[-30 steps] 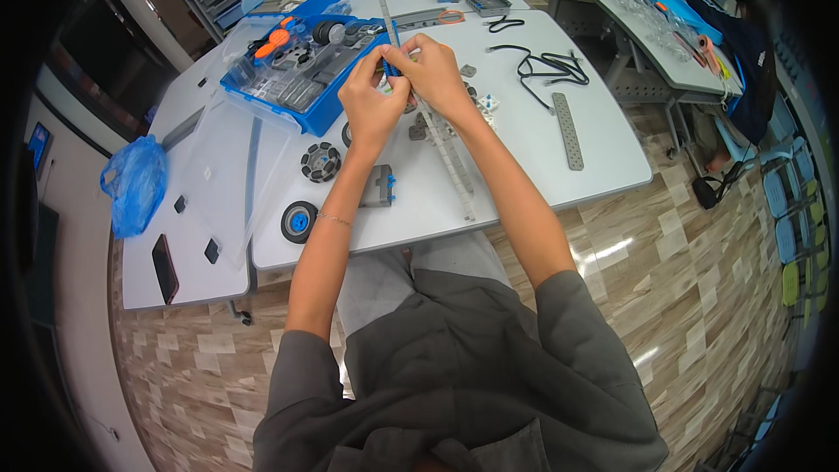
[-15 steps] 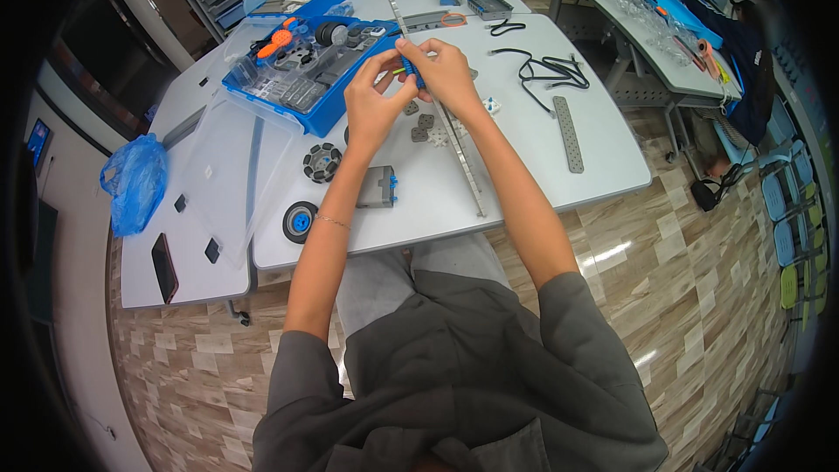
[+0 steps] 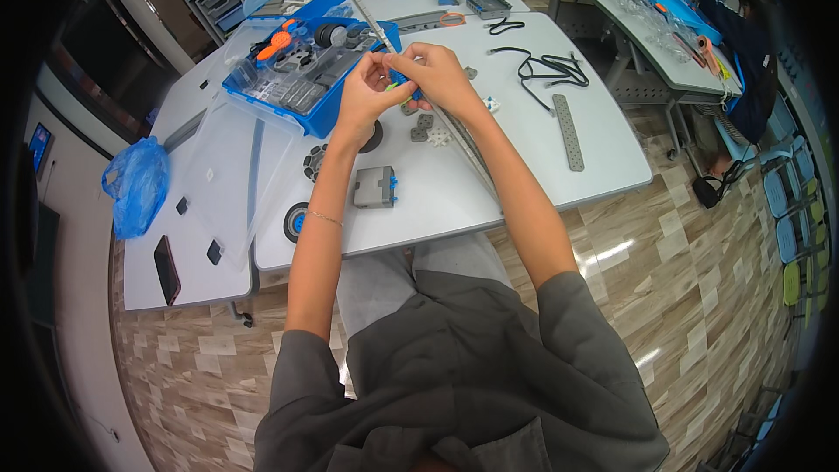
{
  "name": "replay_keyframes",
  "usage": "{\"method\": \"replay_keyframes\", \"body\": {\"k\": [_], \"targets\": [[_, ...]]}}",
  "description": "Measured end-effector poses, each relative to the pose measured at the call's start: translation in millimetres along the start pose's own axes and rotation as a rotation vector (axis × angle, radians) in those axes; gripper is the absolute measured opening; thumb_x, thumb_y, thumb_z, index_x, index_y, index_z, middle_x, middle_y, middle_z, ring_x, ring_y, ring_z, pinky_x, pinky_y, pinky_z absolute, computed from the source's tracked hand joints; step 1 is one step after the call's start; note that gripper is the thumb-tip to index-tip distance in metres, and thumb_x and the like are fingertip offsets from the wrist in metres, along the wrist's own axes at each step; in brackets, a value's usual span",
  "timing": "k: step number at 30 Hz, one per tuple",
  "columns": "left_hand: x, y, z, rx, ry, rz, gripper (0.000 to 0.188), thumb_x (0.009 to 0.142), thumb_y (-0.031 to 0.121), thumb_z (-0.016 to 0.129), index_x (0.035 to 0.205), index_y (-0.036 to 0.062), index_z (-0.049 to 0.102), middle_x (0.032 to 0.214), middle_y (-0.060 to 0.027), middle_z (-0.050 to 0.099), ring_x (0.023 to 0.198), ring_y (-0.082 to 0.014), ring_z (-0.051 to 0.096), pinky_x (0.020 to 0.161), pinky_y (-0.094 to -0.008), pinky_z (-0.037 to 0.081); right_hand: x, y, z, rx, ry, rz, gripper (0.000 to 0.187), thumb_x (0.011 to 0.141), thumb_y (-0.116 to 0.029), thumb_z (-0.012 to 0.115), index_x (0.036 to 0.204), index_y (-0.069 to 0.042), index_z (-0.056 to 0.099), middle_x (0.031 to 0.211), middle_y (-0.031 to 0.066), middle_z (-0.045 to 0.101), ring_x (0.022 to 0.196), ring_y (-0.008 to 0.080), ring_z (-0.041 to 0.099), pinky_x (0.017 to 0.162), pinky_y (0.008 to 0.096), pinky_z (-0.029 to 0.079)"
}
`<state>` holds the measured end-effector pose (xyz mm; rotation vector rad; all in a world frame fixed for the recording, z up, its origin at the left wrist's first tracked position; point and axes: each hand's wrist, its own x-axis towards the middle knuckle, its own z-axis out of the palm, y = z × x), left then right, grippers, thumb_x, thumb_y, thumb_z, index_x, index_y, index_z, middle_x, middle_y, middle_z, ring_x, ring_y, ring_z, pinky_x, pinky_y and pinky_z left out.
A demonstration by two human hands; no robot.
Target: The person assembles a small mechanical device using plastic beams, connectors, and gears. They connect beams with a blue connector, attach a gear, and repeatedly adjust and reconfigure the assembly on the table.
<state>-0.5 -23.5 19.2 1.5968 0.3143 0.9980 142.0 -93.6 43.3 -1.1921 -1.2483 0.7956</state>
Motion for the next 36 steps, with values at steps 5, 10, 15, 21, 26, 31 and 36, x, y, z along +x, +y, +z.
{"method": "replay_keyframes", "body": {"k": [5, 10, 15, 21, 26, 31, 36], "targets": [[-4, 11, 6, -0.038, 0.020, -0.023, 0.044, 0.070, 0.005, 0.082, 0.106, 0.0037, 0.057, 0.102, -0.0051, 0.061, 0.097, -0.0131, 0.059, 0.089, -0.0293, 0.045, 2, -1, 1, 0.026, -0.032, 0.042, 0.038, 0.089, -0.033, 0.070, 0.084, 0.004, 0.063, 0.057, 0.0077, 0.059, 0.042, 0.0121, 0.058, 0.034, 0.0224, 0.037], [-5, 15, 13, -0.023, 0.083, -0.019, 0.037, 0.070, 0.003, 0.079, 0.098, 0.0054, 0.055, 0.096, -0.0035, 0.060, 0.091, -0.0115, 0.058, 0.083, -0.0274, 0.047, 4, 4, 1, 0.031, -0.032, 0.041, 0.039, 0.089, -0.035, 0.069, 0.081, 0.003, 0.064, 0.057, 0.0067, 0.059, 0.042, 0.0120, 0.059, 0.034, 0.0215, 0.039], [-5, 15, 19, -0.018, 0.123, -0.040, 0.033, 0.069, 0.000, 0.076, 0.088, 0.0070, 0.050, 0.091, -0.0029, 0.058, 0.083, -0.0093, 0.057, 0.070, -0.0245, 0.049, 6, 6, 1, 0.048, -0.031, 0.038, 0.037, 0.089, -0.034, 0.069, 0.080, 0.002, 0.064, 0.057, 0.0063, 0.060, 0.043, 0.0115, 0.059, 0.034, 0.0210, 0.040], [-7, 16, 22, 0.073, 0.164, -0.002, 0.033, 0.069, 0.004, 0.077, 0.087, 0.0067, 0.049, 0.089, -0.0033, 0.058, 0.081, -0.0079, 0.056, 0.067, -0.0244, 0.049, 6, 6, 1, -0.010, -0.055, 0.024, 0.033, 0.096, -0.033, 0.060, 0.088, -0.001, 0.062, 0.058, 0.0039, 0.058, 0.039, 0.0075, 0.051, 0.032, 0.0197, 0.032], [-6, 14, 12, 0.070, 0.117, -0.019, 0.034, 0.071, 0.005, 0.081, 0.093, 0.0061, 0.055, 0.091, -0.0009, 0.059, 0.087, -0.0071, 0.056, 0.074, -0.0231, 0.047, 5, 8, -1, 0.062, -0.044, 0.021, 0.032, 0.097, -0.033, 0.059, 0.089, -0.002, 0.061, 0.065, 0.0037, 0.060, 0.043, 0.0070, 0.052, 0.034, 0.0199, 0.033], [-5, 8, 0, -0.038, 0.046, 0.002, 0.035, 0.073, 0.007, 0.084, 0.099, 0.0059, 0.060, 0.093, 0.0008, 0.059, 0.090, -0.0075, 0.056, 0.081, -0.0232, 0.047, 6, 8, -1, 0.090, -0.006, -0.023, 0.035, 0.094, -0.035, 0.065, 0.082, -0.002, 0.059, 0.064, 0.0060, 0.060, 0.045, 0.0120, 0.059, 0.034, 0.0229, 0.037], [-2, 1, -2, 0.027, 0.056, -0.015, 0.038, 0.075, 0.007, 0.082, 0.107, 0.0032, 0.062, 0.101, -0.0036, 0.063, 0.097, -0.0119, 0.060, 0.087, -0.0274, 0.050, 4, 5, -1, 0.028, 0.027, -0.036, 0.034, 0.094, -0.033, 0.064, 0.083, -0.002, 0.057, 0.062, 0.0072, 0.060, 0.044, 0.0128, 0.059, 0.034, 0.0240, 0.038]]}}
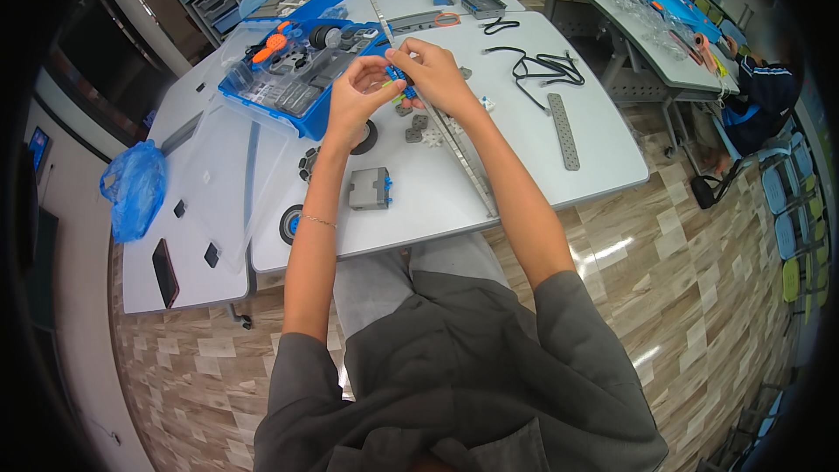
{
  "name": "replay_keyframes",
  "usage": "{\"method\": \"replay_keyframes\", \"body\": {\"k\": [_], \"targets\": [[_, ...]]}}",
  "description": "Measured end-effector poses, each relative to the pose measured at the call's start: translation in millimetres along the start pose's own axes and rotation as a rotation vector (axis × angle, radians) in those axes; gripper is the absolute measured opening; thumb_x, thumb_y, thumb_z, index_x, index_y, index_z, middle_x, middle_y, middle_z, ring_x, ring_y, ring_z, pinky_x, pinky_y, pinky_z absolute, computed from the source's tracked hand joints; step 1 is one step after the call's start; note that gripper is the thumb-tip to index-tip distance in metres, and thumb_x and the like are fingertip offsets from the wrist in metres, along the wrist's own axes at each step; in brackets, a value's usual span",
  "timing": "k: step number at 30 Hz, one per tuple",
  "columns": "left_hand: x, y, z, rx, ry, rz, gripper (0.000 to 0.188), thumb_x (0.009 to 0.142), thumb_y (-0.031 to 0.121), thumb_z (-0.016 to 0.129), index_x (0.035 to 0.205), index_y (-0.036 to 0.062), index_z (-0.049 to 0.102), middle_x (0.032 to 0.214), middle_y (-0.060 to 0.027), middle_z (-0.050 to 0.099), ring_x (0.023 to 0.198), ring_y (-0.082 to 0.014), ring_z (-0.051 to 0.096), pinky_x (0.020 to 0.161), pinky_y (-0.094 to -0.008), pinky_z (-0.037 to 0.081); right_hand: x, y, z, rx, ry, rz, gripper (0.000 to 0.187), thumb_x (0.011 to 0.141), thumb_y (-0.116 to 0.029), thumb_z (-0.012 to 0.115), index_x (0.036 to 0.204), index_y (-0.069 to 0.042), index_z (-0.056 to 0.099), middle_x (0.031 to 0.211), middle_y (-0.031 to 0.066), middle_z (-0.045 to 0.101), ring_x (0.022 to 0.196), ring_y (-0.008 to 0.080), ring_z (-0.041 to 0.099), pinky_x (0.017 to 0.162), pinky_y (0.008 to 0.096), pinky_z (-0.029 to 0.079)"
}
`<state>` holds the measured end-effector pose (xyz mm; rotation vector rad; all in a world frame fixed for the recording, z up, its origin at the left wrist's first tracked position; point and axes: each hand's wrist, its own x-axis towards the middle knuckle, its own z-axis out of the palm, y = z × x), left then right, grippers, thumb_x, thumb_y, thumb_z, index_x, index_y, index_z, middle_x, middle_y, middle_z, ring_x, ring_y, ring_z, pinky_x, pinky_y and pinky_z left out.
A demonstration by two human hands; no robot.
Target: The person assembles a small mechanical device using plastic beams, connectors, and gears. They connect beams with a blue connector, attach a gear, and repeatedly adjust and reconfigure the assembly on the table.
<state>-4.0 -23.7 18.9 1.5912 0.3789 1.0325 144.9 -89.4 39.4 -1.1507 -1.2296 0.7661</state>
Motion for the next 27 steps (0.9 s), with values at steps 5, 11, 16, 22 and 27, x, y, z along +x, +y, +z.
{"method": "replay_keyframes", "body": {"k": [5, 11, 16, 22, 27], "targets": [[-2, 1, 5, 0.111, 0.027, 0.028, 0.043, 0.079, 0.008, 0.077, 0.118, -0.0013, 0.062, 0.115, -0.0107, 0.065, 0.112, -0.0178, 0.061, 0.096, -0.0321, 0.050, -3, -3, 2, -0.086, 0.091, -0.013, 0.035, 0.092, -0.032, 0.068, 0.083, -0.001, 0.056, 0.059, 0.0086, 0.061, 0.043, 0.0127, 0.059, 0.035, 0.0242, 0.039], [-6, -2, 26, 0.230, 0.187, 0.060, 0.045, 0.077, 0.009, 0.071, 0.120, -0.0051, 0.063, 0.110, -0.0131, 0.069, 0.103, -0.0190, 0.066, 0.091, -0.0339, 0.055, -3, 0, 6, -0.279, 0.165, -0.095, 0.042, 0.086, -0.034, 0.073, 0.080, 0.003, 0.056, 0.054, 0.0101, 0.060, 0.041, 0.0134, 0.057, 0.037, 0.0260, 0.042], [-7, -10, 38, 0.391, 0.338, 0.200, 0.046, 0.076, 0.009, 0.066, 0.119, -0.0061, 0.063, 0.103, -0.0157, 0.071, 0.096, -0.0195, 0.069, 0.089, -0.0359, 0.056, -2, 1, 8, -0.299, 0.196, -0.111, 0.038, 0.086, -0.029, 0.072, 0.080, 0.006, 0.058, 0.052, 0.0105, 0.060, 0.040, 0.0134, 0.057, 0.037, 0.0268, 0.042], [-3, -17, 40, 0.507, 0.393, 0.296, 0.041, 0.077, 0.003, 0.058, 0.117, -0.0045, 0.065, 0.094, -0.0163, 0.071, 0.087, -0.0167, 0.069, 0.085, -0.0343, 0.056, -4, -3, 13, -0.250, 0.227, -0.125, 0.035, 0.086, -0.026, 0.071, 0.080, 0.006, 0.059, 0.052, 0.0107, 0.061, 0.040, 0.0128, 0.057, 0.036, 0.0264, 0.041], [-2, -14, 38, 0.493, 0.370, 0.296, 0.039, 0.078, 0.001, 0.056, 0.116, -0.0021, 0.066, 0.091, -0.0140, 0.071, 0.077, -0.0122, 0.065, 0.079, -0.0327, 0.056, -3, -4, 15, -0.264, 0.236, -0.114, 0.033, 0.084, -0.026, 0.072, 0.082, 0.006, 0.060, 0.054, 0.0112, 0.063, 0.041, 0.0121, 0.058, 0.036, 0.0259, 0.041]]}}
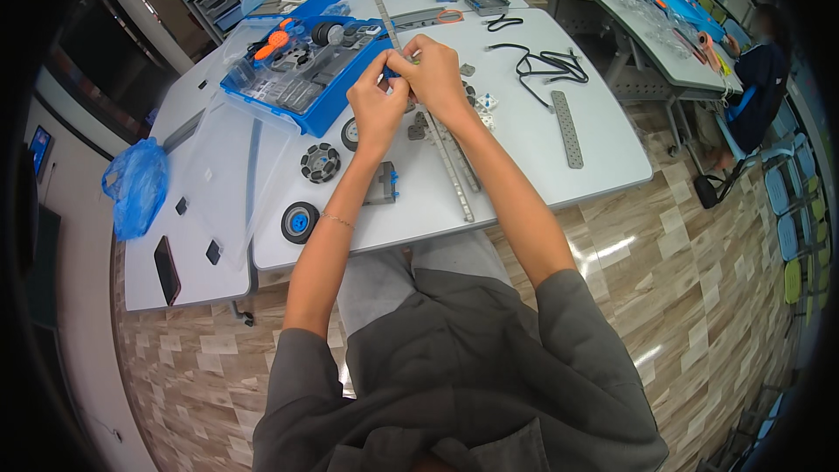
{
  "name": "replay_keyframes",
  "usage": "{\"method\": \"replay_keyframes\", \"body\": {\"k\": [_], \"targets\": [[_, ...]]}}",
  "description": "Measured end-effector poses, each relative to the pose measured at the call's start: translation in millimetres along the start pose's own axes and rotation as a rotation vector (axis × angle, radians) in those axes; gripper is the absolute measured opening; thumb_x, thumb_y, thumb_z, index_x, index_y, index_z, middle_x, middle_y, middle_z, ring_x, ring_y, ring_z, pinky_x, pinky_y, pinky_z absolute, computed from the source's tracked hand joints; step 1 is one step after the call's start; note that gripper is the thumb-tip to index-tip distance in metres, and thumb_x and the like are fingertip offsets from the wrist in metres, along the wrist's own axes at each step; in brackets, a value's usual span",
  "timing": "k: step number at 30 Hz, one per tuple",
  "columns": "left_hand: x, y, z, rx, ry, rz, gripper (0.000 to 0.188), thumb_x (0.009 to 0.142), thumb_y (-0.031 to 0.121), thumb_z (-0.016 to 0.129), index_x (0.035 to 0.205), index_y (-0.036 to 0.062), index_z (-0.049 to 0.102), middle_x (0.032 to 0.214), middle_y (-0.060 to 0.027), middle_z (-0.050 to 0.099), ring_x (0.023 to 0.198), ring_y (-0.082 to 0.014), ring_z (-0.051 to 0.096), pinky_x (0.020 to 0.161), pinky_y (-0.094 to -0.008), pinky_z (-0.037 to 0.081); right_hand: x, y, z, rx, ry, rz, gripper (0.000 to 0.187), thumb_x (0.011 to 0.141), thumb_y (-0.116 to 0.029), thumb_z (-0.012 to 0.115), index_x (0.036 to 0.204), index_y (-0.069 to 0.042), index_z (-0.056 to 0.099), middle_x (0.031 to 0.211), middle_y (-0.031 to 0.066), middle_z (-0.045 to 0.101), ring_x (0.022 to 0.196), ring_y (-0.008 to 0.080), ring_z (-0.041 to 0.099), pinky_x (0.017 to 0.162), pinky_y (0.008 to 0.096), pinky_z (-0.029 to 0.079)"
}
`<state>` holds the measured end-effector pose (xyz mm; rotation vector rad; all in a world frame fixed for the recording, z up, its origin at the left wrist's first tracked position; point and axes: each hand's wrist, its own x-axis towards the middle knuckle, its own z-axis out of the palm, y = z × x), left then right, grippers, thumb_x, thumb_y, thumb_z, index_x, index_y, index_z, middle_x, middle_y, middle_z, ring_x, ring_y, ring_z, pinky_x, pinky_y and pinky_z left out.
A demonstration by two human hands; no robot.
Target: The person assembles a small mechanical device using plastic beams, connectors, and gears. They connect beams with a blue connector, attach a gear, and repeatedly adjust and reconfigure the assembly on the table.
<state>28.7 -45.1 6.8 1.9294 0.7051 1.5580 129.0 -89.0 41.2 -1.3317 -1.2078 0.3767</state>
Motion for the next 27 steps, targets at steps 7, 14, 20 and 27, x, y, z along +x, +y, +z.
{"method": "replay_keyframes", "body": {"k": [7, 14, 20, 27], "targets": [[0, 6, -6, -0.108, -0.057, -0.039, 0.036, 0.077, 0.002, 0.063, 0.112, -0.0023, 0.067, 0.097, -0.0135, 0.071, 0.088, -0.0166, 0.068, 0.086, -0.0338, 0.057, 3, 8, -6, 0.041, -0.016, 0.082, 0.030, 0.084, -0.025, 0.070, 0.085, 0.003, 0.060, 0.055, 0.0097, 0.063, 0.041, 0.0119, 0.056, 0.037, 0.0256, 0.040], [4, 1, -14, -0.240, -0.153, -0.023, 0.035, 0.074, 0.005, 0.075, 0.107, -0.0038, 0.064, 0.105, -0.0120, 0.065, 0.091, -0.0186, 0.067, 0.087, -0.0335, 0.058, 11, 18, -14, 0.140, -0.030, 0.053, 0.026, 0.085, -0.024, 0.069, 0.085, 0.002, 0.064, 0.057, 0.0083, 0.063, 0.040, 0.0112, 0.055, 0.037, 0.0252, 0.039], [11, -5, -26, -0.301, -0.312, -0.170, 0.032, 0.076, 0.006, 0.076, 0.103, 0.0015, 0.059, 0.105, -0.0085, 0.064, 0.099, -0.0138, 0.061, 0.091, -0.0313, 0.052, 10, 16, -17, 0.140, -0.147, 0.089, 0.028, 0.085, -0.023, 0.070, 0.077, 0.003, 0.066, 0.058, 0.0090, 0.064, 0.041, 0.0109, 0.056, 0.036, 0.0247, 0.039], [12, -5, -28, -0.369, -0.352, -0.222, 0.036, 0.074, 0.004, 0.075, 0.107, 0.0007, 0.060, 0.108, -0.0089, 0.065, 0.104, -0.0159, 0.062, 0.095, -0.0339, 0.049, 8, 13, -14, 0.180, -0.165, 0.120, 0.022, 0.084, -0.015, 0.071, 0.075, 0.003, 0.062, 0.056, 0.0111, 0.064, 0.040, 0.0127, 0.056, 0.033, 0.0260, 0.037]]}}
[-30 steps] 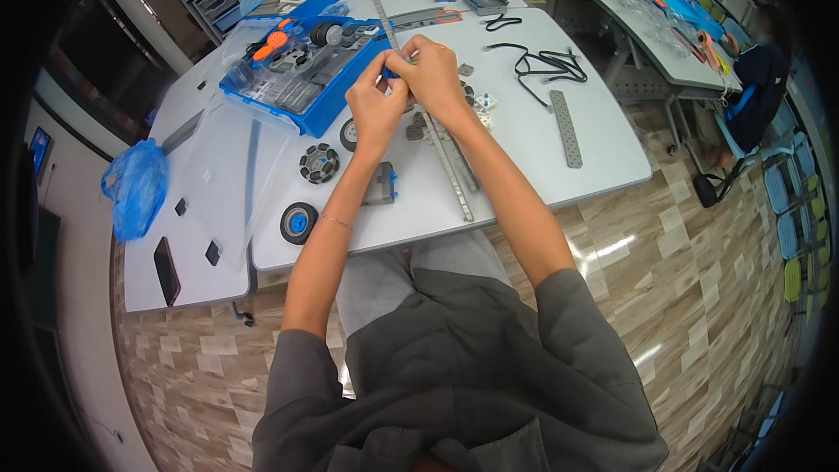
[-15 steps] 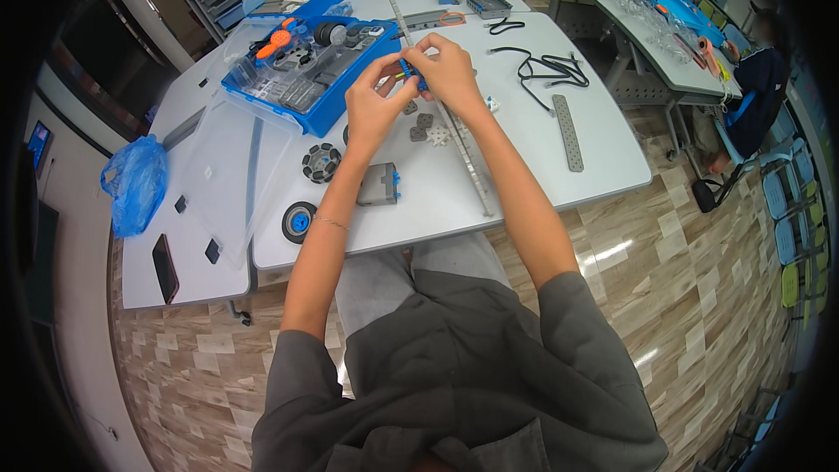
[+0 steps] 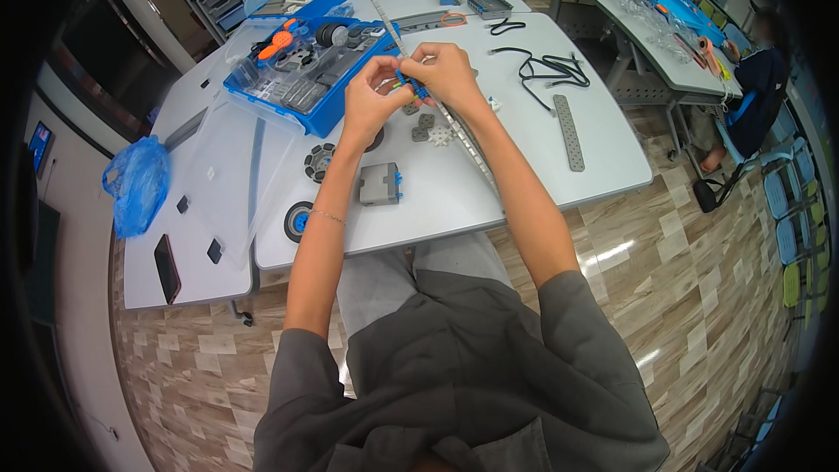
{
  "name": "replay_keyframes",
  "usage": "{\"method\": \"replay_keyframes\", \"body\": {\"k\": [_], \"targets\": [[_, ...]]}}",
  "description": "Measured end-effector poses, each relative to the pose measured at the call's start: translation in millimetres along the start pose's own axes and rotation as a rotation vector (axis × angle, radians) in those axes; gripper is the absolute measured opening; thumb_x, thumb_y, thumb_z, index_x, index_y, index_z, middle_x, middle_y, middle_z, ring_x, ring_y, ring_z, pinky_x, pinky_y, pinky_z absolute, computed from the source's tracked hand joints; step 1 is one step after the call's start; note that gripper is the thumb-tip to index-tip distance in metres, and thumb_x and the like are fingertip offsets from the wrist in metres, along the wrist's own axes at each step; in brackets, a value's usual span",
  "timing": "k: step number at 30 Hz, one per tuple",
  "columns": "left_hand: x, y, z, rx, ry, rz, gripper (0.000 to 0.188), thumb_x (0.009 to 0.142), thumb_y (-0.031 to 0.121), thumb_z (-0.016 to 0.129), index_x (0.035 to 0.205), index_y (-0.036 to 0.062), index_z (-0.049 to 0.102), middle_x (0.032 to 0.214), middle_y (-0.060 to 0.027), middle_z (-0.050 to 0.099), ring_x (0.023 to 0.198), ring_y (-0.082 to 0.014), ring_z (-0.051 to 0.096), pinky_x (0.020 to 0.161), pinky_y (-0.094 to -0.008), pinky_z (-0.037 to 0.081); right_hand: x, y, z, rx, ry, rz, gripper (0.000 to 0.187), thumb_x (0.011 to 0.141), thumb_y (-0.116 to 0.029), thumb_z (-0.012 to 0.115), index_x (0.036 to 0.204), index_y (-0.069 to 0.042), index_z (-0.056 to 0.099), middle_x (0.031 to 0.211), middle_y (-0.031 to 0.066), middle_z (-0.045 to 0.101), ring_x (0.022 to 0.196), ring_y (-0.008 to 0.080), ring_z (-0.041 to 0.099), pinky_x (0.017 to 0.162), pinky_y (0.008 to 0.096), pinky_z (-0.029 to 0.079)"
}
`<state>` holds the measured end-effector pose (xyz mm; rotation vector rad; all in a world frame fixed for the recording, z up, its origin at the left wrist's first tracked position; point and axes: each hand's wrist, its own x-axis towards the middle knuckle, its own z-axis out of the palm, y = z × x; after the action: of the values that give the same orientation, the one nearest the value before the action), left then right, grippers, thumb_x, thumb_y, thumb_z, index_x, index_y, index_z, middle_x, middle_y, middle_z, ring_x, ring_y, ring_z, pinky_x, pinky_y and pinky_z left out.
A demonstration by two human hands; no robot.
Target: The person assembles a small mechanical device using plastic beams, connectors, and gears. They connect beams with a blue connector, attach a gear, and repeatedly adjust and reconfigure the assembly on the table.
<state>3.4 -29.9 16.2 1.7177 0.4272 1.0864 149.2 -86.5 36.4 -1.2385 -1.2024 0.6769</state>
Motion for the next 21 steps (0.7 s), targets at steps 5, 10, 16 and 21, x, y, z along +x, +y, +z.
{"method": "replay_keyframes", "body": {"k": [5, 10, 16, 21], "targets": [[-1, 0, 1, -0.021, 0.019, -0.023, 0.039, 0.074, 0.003, 0.074, 0.110, -0.0009, 0.060, 0.110, -0.0101, 0.064, 0.109, -0.0175, 0.061, 0.098, -0.0350, 0.049, 1, 2, 0, 0.002, 0.020, 0.000, 0.021, 0.084, -0.014, 0.071, 0.074, 0.002, 0.061, 0.056, 0.0121, 0.064, 0.040, 0.0135, 0.057, 0.033, 0.0259, 0.037], [0, -3, 1, -0.036, 0.011, 0.002, 0.038, 0.075, 0.003, 0.075, 0.110, -0.0011, 0.060, 0.111, -0.0108, 0.063, 0.111, -0.0172, 0.060, 0.096, -0.0343, 0.051, 3, 4, -2, 0.048, 0.008, 0.003, 0.022, 0.084, -0.016, 0.070, 0.075, 0.002, 0.062, 0.056, 0.0117, 0.064, 0.040, 0.0137, 0.058, 0.034, 0.0255, 0.038], [2, -9, 2, -0.003, -0.018, 0.022, 0.041, 0.077, 0.008, 0.080, 0.110, 0.0005, 0.057, 0.107, -0.0105, 0.061, 0.103, -0.0160, 0.060, 0.088, -0.0319, 0.054, 4, 5, -6, 0.018, 0.005, 0.042, 0.026, 0.085, -0.021, 0.069, 0.078, 0.004, 0.067, 0.057, 0.0098, 0.063, 0.044, 0.0139, 0.061, 0.036, 0.0244, 0.041], [4, -12, -2, -0.092, -0.121, 0.016, 0.041, 0.079, 0.005, 0.078, 0.112, 0.0027, 0.054, 0.111, -0.0103, 0.058, 0.104, -0.0160, 0.059, 0.090, -0.0325, 0.052, 4, 5, -10, 0.039, -0.046, 0.011, 0.026, 0.086, -0.020, 0.068, 0.080, 0.005, 0.067, 0.059, 0.0097, 0.064, 0.045, 0.0136, 0.061, 0.036, 0.0249, 0.041]]}}
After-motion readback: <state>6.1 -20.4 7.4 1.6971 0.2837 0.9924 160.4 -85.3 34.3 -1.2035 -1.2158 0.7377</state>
